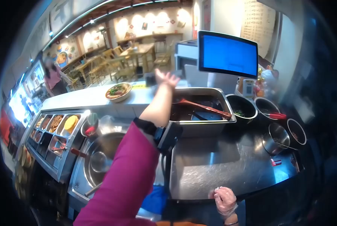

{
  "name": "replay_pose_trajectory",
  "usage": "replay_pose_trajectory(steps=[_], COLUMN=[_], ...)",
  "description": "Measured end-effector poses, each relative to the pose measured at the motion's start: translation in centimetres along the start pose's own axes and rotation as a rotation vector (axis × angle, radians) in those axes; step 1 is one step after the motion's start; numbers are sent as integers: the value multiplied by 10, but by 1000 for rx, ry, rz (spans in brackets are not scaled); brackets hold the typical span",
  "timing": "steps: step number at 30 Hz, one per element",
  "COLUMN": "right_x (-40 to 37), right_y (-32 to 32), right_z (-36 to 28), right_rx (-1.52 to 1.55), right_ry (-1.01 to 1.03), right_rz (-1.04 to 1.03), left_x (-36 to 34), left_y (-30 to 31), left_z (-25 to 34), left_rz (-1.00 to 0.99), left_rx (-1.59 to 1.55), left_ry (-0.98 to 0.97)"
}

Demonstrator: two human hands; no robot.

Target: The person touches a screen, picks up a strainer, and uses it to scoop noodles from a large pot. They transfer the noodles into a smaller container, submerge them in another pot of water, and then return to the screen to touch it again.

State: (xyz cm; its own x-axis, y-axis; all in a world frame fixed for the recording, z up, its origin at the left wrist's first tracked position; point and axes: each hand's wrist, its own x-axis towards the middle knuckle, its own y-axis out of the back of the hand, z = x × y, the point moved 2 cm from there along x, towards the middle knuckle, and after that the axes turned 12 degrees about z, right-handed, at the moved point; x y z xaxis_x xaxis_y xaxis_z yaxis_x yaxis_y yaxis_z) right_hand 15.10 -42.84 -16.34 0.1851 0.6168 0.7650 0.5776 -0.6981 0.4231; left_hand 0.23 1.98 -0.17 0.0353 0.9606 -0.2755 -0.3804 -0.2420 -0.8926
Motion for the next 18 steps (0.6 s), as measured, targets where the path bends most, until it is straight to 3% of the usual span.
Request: replay_pose_trajectory(steps=[2,3,7,8,15,16,18], right_x=[-9,-6,-2,8,13,13,14], right_y=[-6,31,44,53,60,61,63], right_z=[-2,25,32,23,51,54,59], right_rx=[-17,-40,-72,-73,-39,-36,-12], right_ry=[-47,-40,-46,-51,-103,-107,-125], right_rz=[104,90,166,173,207,199,198], left_x=[2,-4,40,35,33,40,30], left_y=[-2,-9,-9,-8,-7,-20,-37], left_z=[8,-31,-46,-52,-72,-72,-77], left_rz=[97,113,235,266,187,271,147], left_rx=[-18,-31,-82,-50,-21,-44,-50], left_ry=[-40,-42,-14,-85,-99,-44,42])
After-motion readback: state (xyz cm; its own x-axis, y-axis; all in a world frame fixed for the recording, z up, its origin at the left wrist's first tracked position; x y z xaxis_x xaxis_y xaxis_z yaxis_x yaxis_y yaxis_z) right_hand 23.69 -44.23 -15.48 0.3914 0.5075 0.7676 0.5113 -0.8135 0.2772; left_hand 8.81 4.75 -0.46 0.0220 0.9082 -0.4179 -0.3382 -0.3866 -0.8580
